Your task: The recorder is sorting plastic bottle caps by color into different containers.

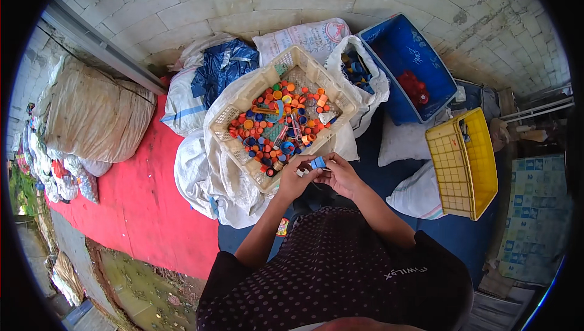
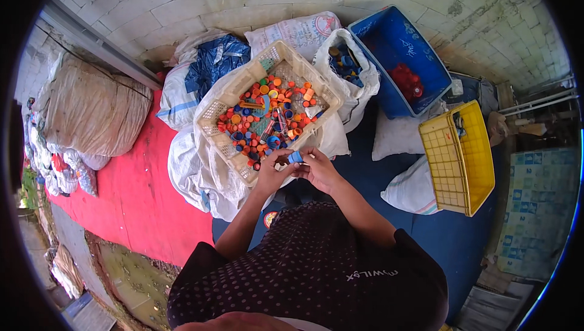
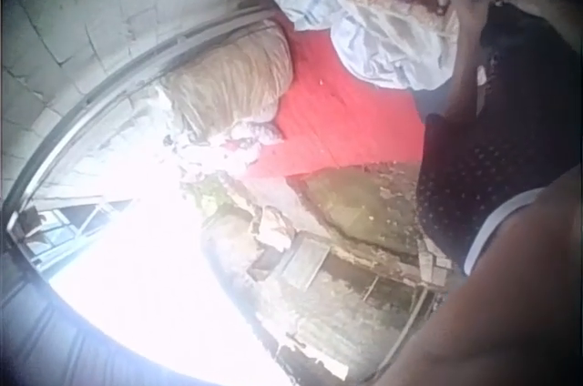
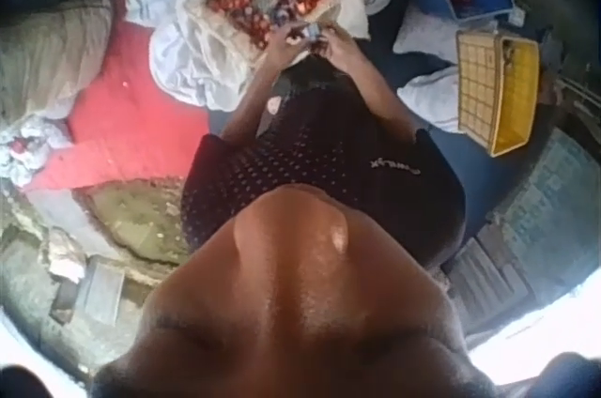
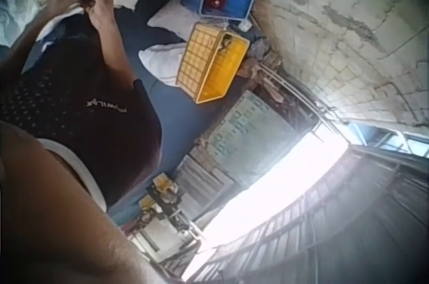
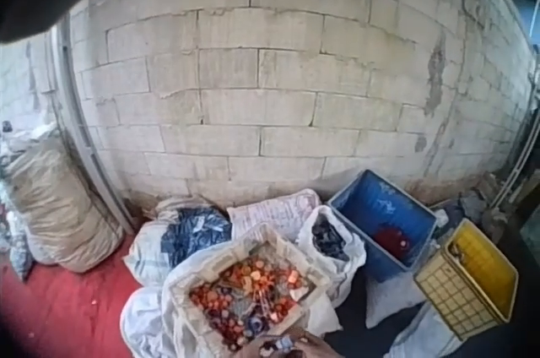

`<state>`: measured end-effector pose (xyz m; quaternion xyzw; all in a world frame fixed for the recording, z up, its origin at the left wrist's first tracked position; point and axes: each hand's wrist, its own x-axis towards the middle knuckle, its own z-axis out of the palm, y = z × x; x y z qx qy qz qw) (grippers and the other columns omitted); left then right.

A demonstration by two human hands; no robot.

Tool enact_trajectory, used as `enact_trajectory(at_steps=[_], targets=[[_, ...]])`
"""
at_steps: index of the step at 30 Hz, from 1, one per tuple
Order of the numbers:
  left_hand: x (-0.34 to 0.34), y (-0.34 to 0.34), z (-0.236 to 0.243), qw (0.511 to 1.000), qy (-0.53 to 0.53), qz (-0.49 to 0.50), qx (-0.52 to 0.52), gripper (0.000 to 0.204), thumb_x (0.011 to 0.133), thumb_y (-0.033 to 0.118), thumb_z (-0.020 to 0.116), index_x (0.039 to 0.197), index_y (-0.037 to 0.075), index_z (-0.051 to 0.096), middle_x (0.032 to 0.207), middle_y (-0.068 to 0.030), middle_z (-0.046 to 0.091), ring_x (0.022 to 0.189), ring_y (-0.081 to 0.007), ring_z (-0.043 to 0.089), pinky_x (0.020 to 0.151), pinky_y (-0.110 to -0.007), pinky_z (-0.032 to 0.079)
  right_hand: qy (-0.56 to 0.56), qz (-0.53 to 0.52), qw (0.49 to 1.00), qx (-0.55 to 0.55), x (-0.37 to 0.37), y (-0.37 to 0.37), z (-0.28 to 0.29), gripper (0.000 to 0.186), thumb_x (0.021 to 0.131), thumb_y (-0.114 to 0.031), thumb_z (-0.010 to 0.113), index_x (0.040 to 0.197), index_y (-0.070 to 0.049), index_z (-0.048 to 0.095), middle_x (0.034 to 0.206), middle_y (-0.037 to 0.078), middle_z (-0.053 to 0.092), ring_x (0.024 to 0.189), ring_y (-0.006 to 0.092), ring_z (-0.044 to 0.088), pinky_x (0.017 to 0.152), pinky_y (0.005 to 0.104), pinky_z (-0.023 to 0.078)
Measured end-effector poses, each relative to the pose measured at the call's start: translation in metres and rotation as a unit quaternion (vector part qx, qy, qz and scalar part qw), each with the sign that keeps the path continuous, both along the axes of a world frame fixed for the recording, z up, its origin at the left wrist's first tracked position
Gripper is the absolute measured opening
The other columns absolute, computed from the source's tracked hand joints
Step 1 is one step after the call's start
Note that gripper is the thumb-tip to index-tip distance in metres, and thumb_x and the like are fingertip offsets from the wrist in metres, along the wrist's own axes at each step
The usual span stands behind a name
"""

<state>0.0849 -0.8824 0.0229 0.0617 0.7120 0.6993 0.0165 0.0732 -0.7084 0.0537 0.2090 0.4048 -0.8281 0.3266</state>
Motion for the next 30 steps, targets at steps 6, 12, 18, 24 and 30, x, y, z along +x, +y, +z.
enact_trajectory(at_steps=[6, 12, 18, 24, 30], targets=[[0.019, 0.036, 0.025, 0.995, -0.009, -0.021, -0.101, 0.034, 0.083, 0.011, 0.076, 0.113, 0.002, 0.062, 0.09, -0.0069, 0.069, 0.077, -0.013, 0.064, 0.067, -0.029, 0.05, 0.007, -0.036, 0.999, -0.004, 0.02, 0.034, 0.001, 0.007, 0.1, -0.016, 0.05, 0.103, -0.01, 0.05, 0.1, 0.009, 0.061, 0.088, 0.0209, 0.065, 0.082, 0.0393, 0.057], [0.039, 0.103, 0.033, 0.985, -0.004, -0.047, -0.168, 0.034, 0.082, 0.011, 0.076, 0.111, 0.003, 0.061, 0.091, -0.0071, 0.068, 0.081, -0.0138, 0.064, 0.07, -0.03, 0.049, 0.035, -0.061, 0.997, -0.037, 0.049, 0.102, 0.002, 0.009, 0.099, -0.017, 0.052, 0.101, -0.008, 0.049, 0.1, 0.011, 0.061, 0.087, 0.0231, 0.066, 0.081, 0.0419, 0.059], [0.073, 0.217, 0.041, 0.964, 0.085, -0.085, -0.236, 0.034, 0.077, 0.016, 0.079, 0.106, 0.005, 0.065, 0.095, -0.0111, 0.068, 0.082, -0.0251, 0.066, 0.073, -0.034, 0.052, 0.05, -0.074, 0.996, -0.03, 0.096, 0.22, -0.024, 0.011, 0.098, -0.018, 0.053, 0.1, -0.008, 0.052, 0.099, 0.008, 0.062, 0.087, 0.0227, 0.066, 0.079, 0.0399, 0.058], [0.099, 0.331, 0.012, 0.963, 0.048, -0.137, -0.229, 0.031, 0.081, 0.018, 0.075, 0.107, 0.004, 0.065, 0.093, -0.0101, 0.067, 0.076, -0.0227, 0.064, 0.069, -0.033, 0.051, 0.115, -0.046, 0.988, 0.093, 0.132, 0.341, -0.041, 0.016, 0.097, -0.019, 0.055, 0.102, -0.004, 0.052, 0.093, 0.01, 0.064, 0.077, 0.0189, 0.067, 0.068, 0.0333, 0.059], [0.101, 0.445, 0.021, 0.945, 0.087, -0.219, -0.225, 0.029, 0.084, 0.014, 0.073, 0.111, 0.003, 0.066, 0.091, -0.0083, 0.069, 0.072, -0.0141, 0.064, 0.066, -0.026, 0.051, 0.128, -0.144, 0.972, 0.138, 0.171, 0.444, -0.038, 0.015, 0.097, -0.017, 0.055, 0.102, -0.004, 0.051, 0.089, 0.009, 0.063, 0.073, 0.0173, 0.067, 0.066, 0.0312, 0.058]])
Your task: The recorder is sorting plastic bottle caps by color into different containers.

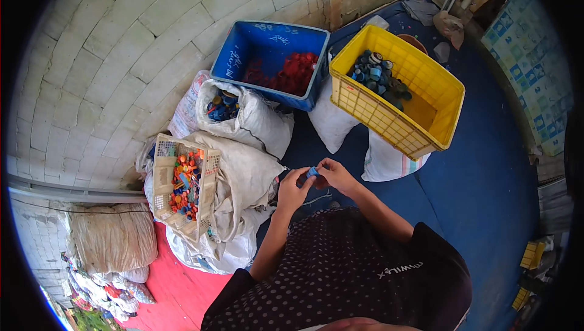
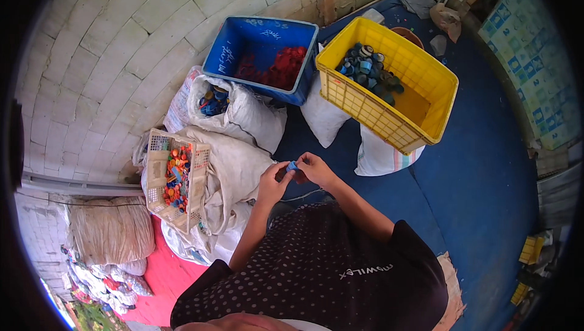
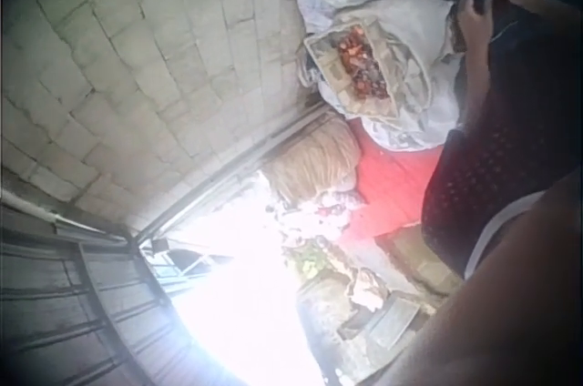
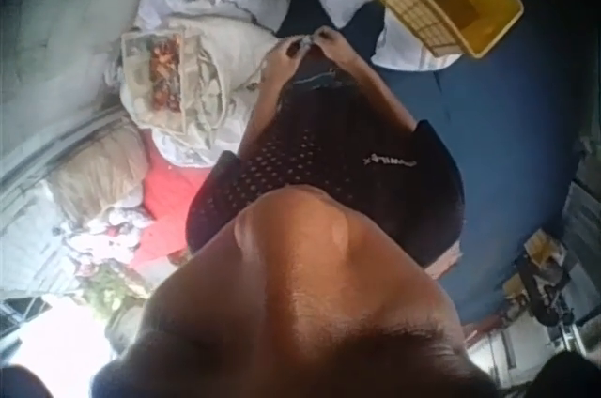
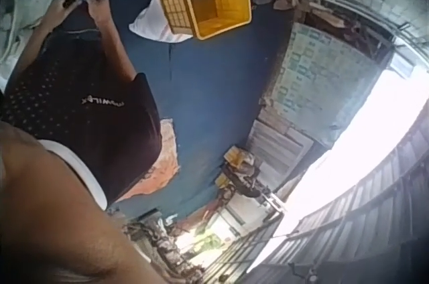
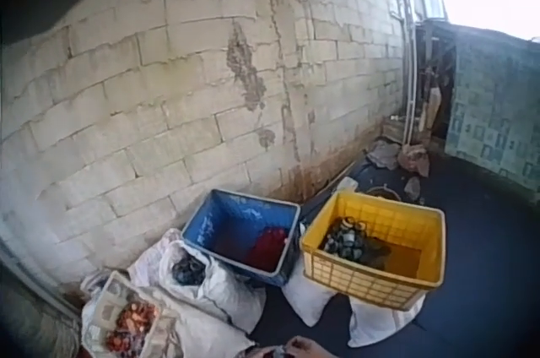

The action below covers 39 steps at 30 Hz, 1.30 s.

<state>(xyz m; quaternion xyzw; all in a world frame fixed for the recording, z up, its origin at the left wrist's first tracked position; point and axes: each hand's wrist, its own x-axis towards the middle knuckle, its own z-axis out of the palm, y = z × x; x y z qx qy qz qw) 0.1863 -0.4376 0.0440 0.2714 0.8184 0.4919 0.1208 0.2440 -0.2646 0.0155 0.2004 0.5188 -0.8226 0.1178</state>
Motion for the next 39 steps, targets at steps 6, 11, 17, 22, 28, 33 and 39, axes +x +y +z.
enact_trajectory(at_steps=[6, 11, 17, 22, 28, 33, 39], targets=[[-0.01, 0.096, 0.006, 0.996, -0.007, -0.082, -0.017, 0.035, 0.087, 0.025, 0.071, 0.116, 0.004, 0.067, 0.087, -0.01, 0.069, 0.066, -0.0168, 0.063, 0.063, -0.029, 0.051, 0.004, -0.133, 0.991, 0.013, 0.019, 0.075, 0.008, 0.012, 0.098, -0.014, 0.054, 0.101, -0.003, 0.049, 0.093, 0.008, 0.063, 0.079, 0.0162, 0.067, 0.071, 0.0307, 0.059], [-0.026, 0.167, 0.015, 0.985, -0.05, -0.166, 0.003, 0.038, 0.088, 0.025, 0.07, 0.117, 0.001, 0.066, 0.091, -0.0114, 0.071, 0.069, -0.0128, 0.063, 0.064, -0.026, 0.051, 0.022, -0.228, 0.971, 0.074, 0.024, 0.131, 0.011, 0.016, 0.097, -0.014, 0.057, 0.098, 0.0, 0.049, 0.088, 0.008, 0.063, 0.078, 0.014, 0.066, 0.071, 0.0281, 0.058], [-0.061, 0.251, -0.014, 0.956, -0.22, -0.191, 0.022, 0.036, 0.09, 0.025, 0.07, 0.114, -0.002, 0.067, 0.089, -0.0048, 0.07, 0.077, -0.0064, 0.062, 0.068, -0.021, 0.049, 0.004, -0.271, 0.954, 0.126, 0.009, 0.199, 0.009, 0.017, 0.096, -0.015, 0.059, 0.097, 0.0, 0.051, 0.086, 0.008, 0.064, 0.076, 0.0138, 0.066, 0.069, 0.0279, 0.057], [-0.106, 0.333, -0.014, 0.937, -0.28, -0.209, 0.018, 0.034, 0.089, 0.023, 0.069, 0.114, 0.0, 0.068, 0.088, -0.0027, 0.069, 0.075, -0.0056, 0.06, 0.067, -0.02, 0.047, -0.04, -0.307, 0.942, 0.128, -0.028, 0.269, 0.01, 0.016, 0.096, -0.014, 0.059, 0.098, 0.001, 0.052, 0.086, 0.008, 0.064, 0.076, 0.0142, 0.065, 0.069, 0.0279, 0.057], [-0.184, 0.432, -0.026, 0.93, -0.294, -0.217, 0.041, 0.036, 0.088, 0.025, 0.068, 0.114, 0.0, 0.067, 0.093, -0.0083, 0.071, 0.083, -0.0117, 0.065, 0.074, -0.024, 0.051, -0.072, -0.248, 0.951, 0.172, -0.104, 0.372, 0.021, 0.019, 0.097, -0.016, 0.058, 0.101, 0.001, 0.052, 0.092, 0.01, 0.066, 0.078, 0.0138, 0.066, 0.071, 0.0276, 0.057], [-0.236, 0.483, -0.039, 0.94, -0.312, -0.109, 0.086, 0.029, 0.089, 0.025, 0.069, 0.101, 0.001, 0.057, 0.086, -0.0058, 0.069, 0.074, -0.0083, 0.06, 0.065, -0.023, 0.046, -0.045, -0.201, 0.962, 0.178, -0.163, 0.43, 0.021, 0.03, 0.098, -0.015, 0.056, 0.121, 0.004, 0.055, 0.101, 0.01, 0.067, 0.091, 0.0155, 0.067, 0.081, 0.0282, 0.056], [-0.278, 0.545, -0.038, 0.963, -0.229, -0.085, 0.111, 0.034, 0.091, 0.027, 0.067, 0.111, 0.001, 0.058, 0.1, -0.0095, 0.067, 0.08, -0.012, 0.061, 0.07, -0.027, 0.049, 0.0, -0.264, 0.951, 0.162, -0.221, 0.477, 0.018, 0.043, 0.097, -0.015, 0.057, 0.135, 0.004, 0.047, 0.122, 0.017, 0.061, 0.1, 0.0181, 0.065, 0.084, 0.0306, 0.055]])
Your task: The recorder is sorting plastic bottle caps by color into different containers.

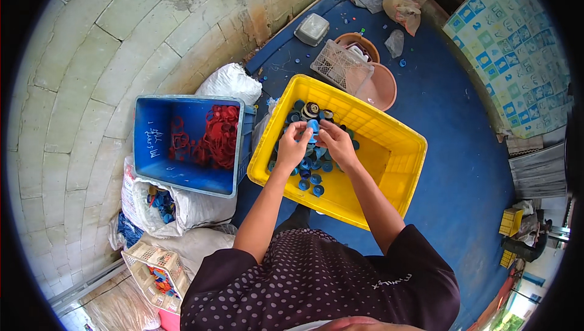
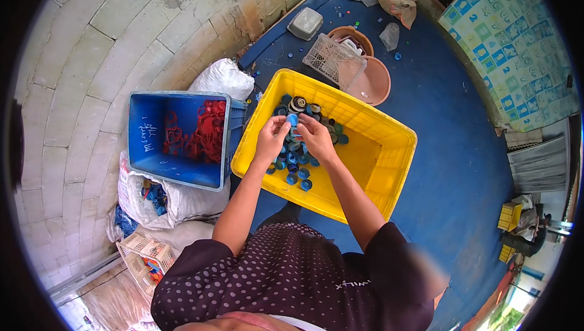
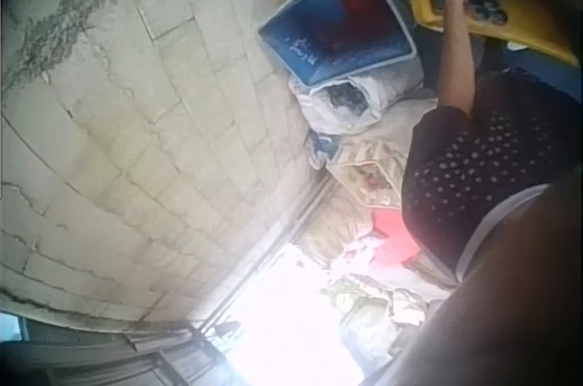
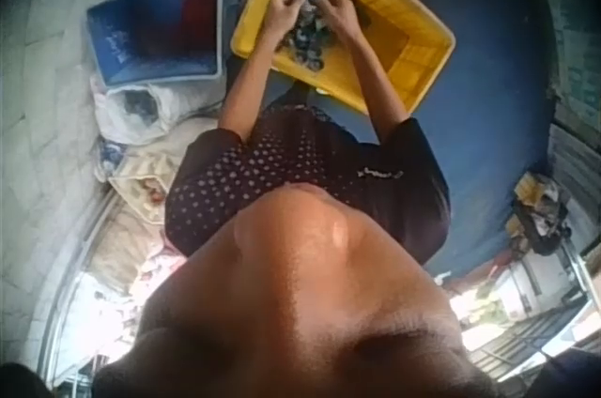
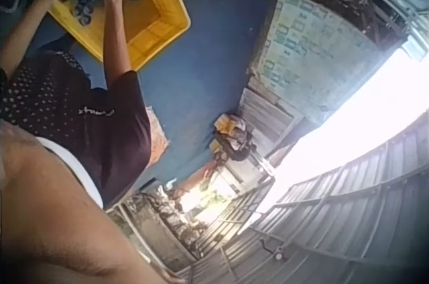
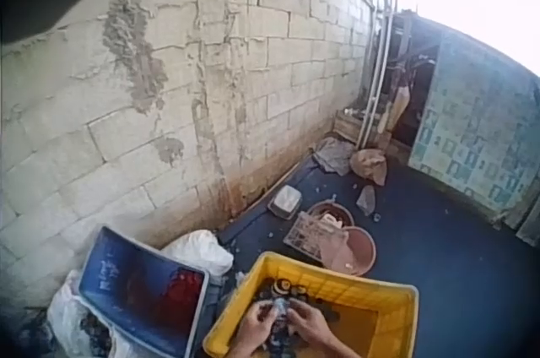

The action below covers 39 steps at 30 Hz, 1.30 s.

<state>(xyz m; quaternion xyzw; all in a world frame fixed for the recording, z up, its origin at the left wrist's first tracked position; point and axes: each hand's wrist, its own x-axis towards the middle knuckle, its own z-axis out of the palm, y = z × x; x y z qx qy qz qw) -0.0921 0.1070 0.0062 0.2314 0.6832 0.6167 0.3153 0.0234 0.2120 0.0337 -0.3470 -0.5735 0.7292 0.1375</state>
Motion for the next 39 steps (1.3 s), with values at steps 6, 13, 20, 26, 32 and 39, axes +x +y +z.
enact_trajectory(at_steps=[6, 13, 20, 26, 32, 39], targets=[[-0.002, -0.013, -0.009, 1.0, 0.013, 0.001, -0.024, 0.036, 0.092, 0.029, 0.065, 0.114, 0.001, 0.061, 0.106, -0.0086, 0.065, 0.084, -0.0148, 0.061, 0.074, -0.027, 0.05, -0.037, -0.017, 0.999, 0.012, 0.019, 0.007, -0.034, 0.051, 0.097, -0.021, 0.057, 0.143, -0.003, 0.042, 0.138, 0.017, 0.052, 0.108, 0.0208, 0.062, 0.085, 0.032, 0.053], [0.045, -0.102, -0.042, 0.994, -0.032, -0.049, -0.094, 0.028, 0.091, 0.027, 0.066, 0.104, 0.002, 0.065, 0.092, -0.0043, 0.067, 0.077, -0.012, 0.061, 0.072, -0.026, 0.049, -0.102, 0.036, 0.994, -0.01, 0.078, -0.054, -0.051, 0.042, 0.095, -0.021, 0.059, 0.13, 0.001, 0.053, 0.118, 0.012, 0.064, 0.098, 0.0156, 0.062, 0.077, 0.0286, 0.053], [0.089, -0.158, -0.021, 0.992, -0.022, -0.068, -0.108, 0.023, 0.093, 0.022, 0.063, 0.105, 0.002, 0.064, 0.094, -0.0044, 0.066, 0.082, -0.0116, 0.06, 0.074, -0.026, 0.048, -0.107, 0.124, 0.983, 0.087, 0.113, -0.126, -0.037, 0.039, 0.092, -0.024, 0.061, 0.125, -0.002, 0.058, 0.117, 0.013, 0.066, 0.096, 0.0232, 0.067, 0.083, 0.0333, 0.053], [0.132, -0.219, -0.008, 0.998, 0.022, -0.023, -0.047, 0.021, 0.092, 0.021, 0.064, 0.101, 0.001, 0.064, 0.089, -0.0043, 0.067, 0.08, -0.0118, 0.062, 0.074, -0.026, 0.049, -0.107, 0.152, 0.959, 0.216, 0.147, -0.184, 0.005, 0.037, 0.091, -0.023, 0.062, 0.12, 0.0, 0.06, 0.112, 0.015, 0.068, 0.094, 0.0264, 0.068, 0.082, 0.0345, 0.054], [0.204, -0.329, 0.006, 0.996, 0.06, 0.003, -0.068, 0.02, 0.091, 0.021, 0.065, 0.094, 0.001, 0.064, 0.082, -0.0037, 0.066, 0.075, -0.0113, 0.061, 0.071, -0.026, 0.049, -0.022, 0.136, 0.968, 0.207, 0.211, -0.267, -0.001, 0.032, 0.092, -0.021, 0.062, 0.114, 0.002, 0.062, 0.104, 0.013, 0.068, 0.088, 0.0214, 0.067, 0.077, 0.0316, 0.053], [0.304, -0.504, -0.008, 0.992, -0.016, 0.113, -0.061, 0.028, 0.096, 0.026, 0.061, 0.085, 0.0, 0.06, 0.077, -0.002, 0.063, 0.072, -0.0087, 0.059, 0.067, -0.024, 0.046, 0.035, 0.179, 0.98, 0.075, 0.281, -0.402, -0.045, 0.018, 0.095, -0.013, 0.059, 0.108, 0.0, 0.063, 0.089, 0.002, 0.066, 0.081, 0.0081, 0.061, 0.068, 0.0219, 0.049]])
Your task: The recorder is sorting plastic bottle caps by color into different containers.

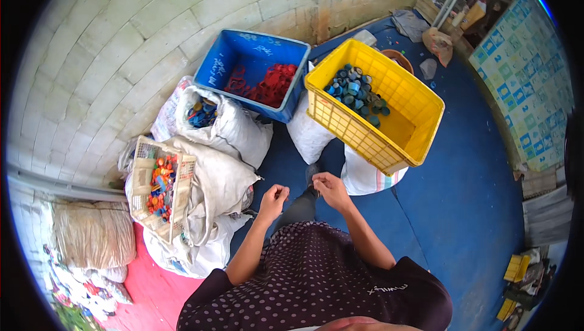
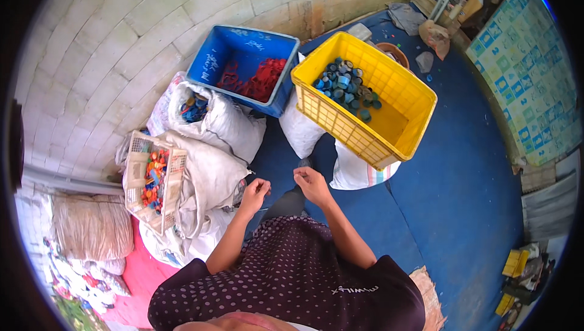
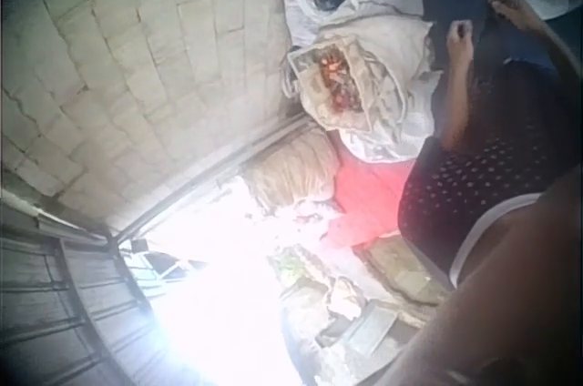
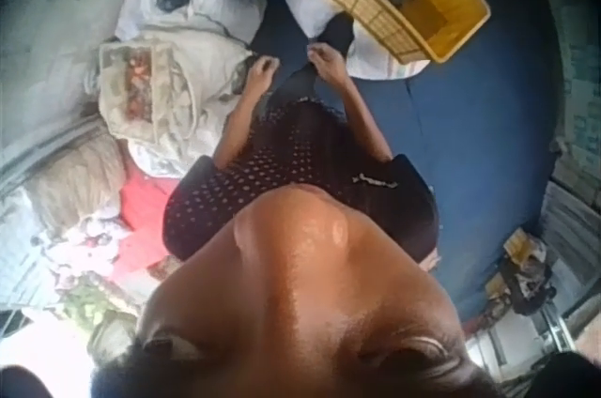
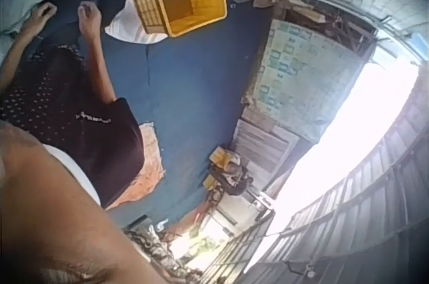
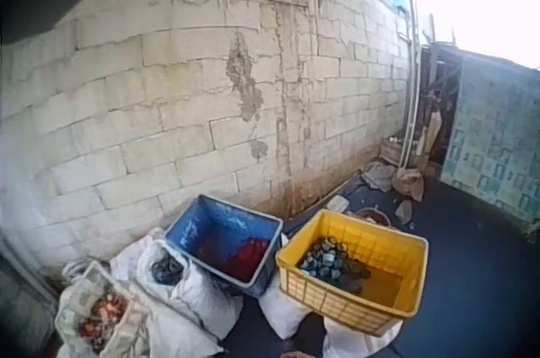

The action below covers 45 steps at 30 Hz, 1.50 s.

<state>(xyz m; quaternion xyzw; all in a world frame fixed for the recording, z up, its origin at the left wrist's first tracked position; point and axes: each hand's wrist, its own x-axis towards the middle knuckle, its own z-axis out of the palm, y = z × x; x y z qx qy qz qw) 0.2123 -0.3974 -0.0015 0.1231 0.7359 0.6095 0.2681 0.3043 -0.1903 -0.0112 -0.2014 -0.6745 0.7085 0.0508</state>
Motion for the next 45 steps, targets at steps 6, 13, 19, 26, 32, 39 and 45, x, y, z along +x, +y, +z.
enact_trajectory(at_steps=[6, 13, 19, 26, 32, 39, 45], targets=[[0.037, -0.125, 0.007, 0.974, -0.06, 0.204, -0.077, 0.042, 0.099, 0.04, 0.054, 0.083, 0.001, 0.062, 0.079, -0.0026, 0.064, 0.071, -0.0083, 0.058, 0.066, -0.025, 0.046, 0.01, 0.116, 0.99, 0.077, -0.013, -0.086, 0.006, 0.024, 0.09, -0.019, 0.065, 0.107, -0.002, 0.067, 0.093, 0.008, 0.071, 0.074, 0.0125, 0.066, 0.07, 0.0267, 0.052], [0.088, -0.228, 0.018, 0.92, 0.009, 0.383, 0.087, 0.032, 0.09, 0.004, 0.064, 0.118, 0.002, 0.05, 0.092, -0.0047, 0.059, 0.075, -0.0102, 0.056, 0.068, -0.023, 0.047, 0.055, 0.325, 0.933, 0.142, -0.072, -0.199, 0.04, 0.021, 0.09, -0.019, 0.066, 0.105, -0.004, 0.067, 0.088, 0.006, 0.071, 0.071, 0.0122, 0.066, 0.068, 0.0262, 0.051], [0.129, -0.319, 0.002, 0.86, -0.047, 0.505, 0.062, 0.018, 0.093, 0.023, 0.065, 0.088, 0.005, 0.063, 0.073, 0.001, 0.06, 0.068, -0.0062, 0.054, 0.058, -0.022, 0.039, 0.059, 0.431, 0.886, 0.16, -0.108, -0.298, 0.043, 0.023, 0.09, -0.022, 0.066, 0.106, -0.005, 0.067, 0.085, 0.004, 0.07, 0.068, 0.0102, 0.062, 0.066, 0.0261, 0.05], [0.082, -0.4, -0.014, 0.839, -0.11, 0.528, 0.078, 0.047, 0.098, 0.039, 0.055, 0.067, 0.004, 0.059, 0.07, -0.0004, 0.058, 0.061, -0.0057, 0.046, 0.056, -0.023, 0.036, 0.033, 0.465, 0.865, 0.185, -0.146, -0.384, 0.046, 0.024, 0.091, -0.022, 0.065, 0.106, -0.004, 0.067, 0.089, 0.005, 0.069, 0.071, 0.0123, 0.061, 0.068, 0.0271, 0.051], [-0.005, -0.484, -0.023, 0.86, -0.07, 0.495, 0.102, 0.023, 0.099, 0.031, 0.055, 0.098, 0.008, 0.055, 0.093, -0.0027, 0.062, 0.08, -0.012, 0.059, 0.066, -0.027, 0.045, 0.048, 0.438, 0.871, 0.217, -0.207, -0.449, 0.057, 0.023, 0.09, -0.021, 0.066, 0.105, -0.003, 0.067, 0.09, 0.006, 0.069, 0.075, 0.0137, 0.063, 0.068, 0.0282, 0.052], [-0.079, -0.564, -0.031, 0.869, -0.025, 0.488, 0.083, 0.022, 0.092, 0.02, 0.068, 0.082, 0.007, 0.053, 0.075, 0.0008, 0.058, 0.071, -0.0074, 0.052, 0.064, -0.024, 0.043, 0.06, 0.406, 0.875, 0.255, -0.258, -0.514, 0.066, 0.019, 0.09, -0.013, 0.065, 0.104, -0.001, 0.066, 0.087, 0.006, 0.068, 0.075, 0.0118, 0.063, 0.069, 0.0264, 0.051], [-0.086, -0.594, -0.035, 0.849, -0.026, 0.519, 0.098, 0.049, 0.093, 0.036, 0.066, 0.059, 0.007, 0.046, 0.06, 0.0032, 0.049, 0.058, -0.0049, 0.04, 0.053, -0.025, 0.034, 0.044, 0.476, 0.836, 0.271, -0.294, -0.547, 0.052, 0.019, 0.086, -0.009, 0.069, 0.103, -0.001, 0.066, 0.082, 0.006, 0.069, 0.072, 0.0109, 0.063, 0.067, 0.0259, 0.051]])
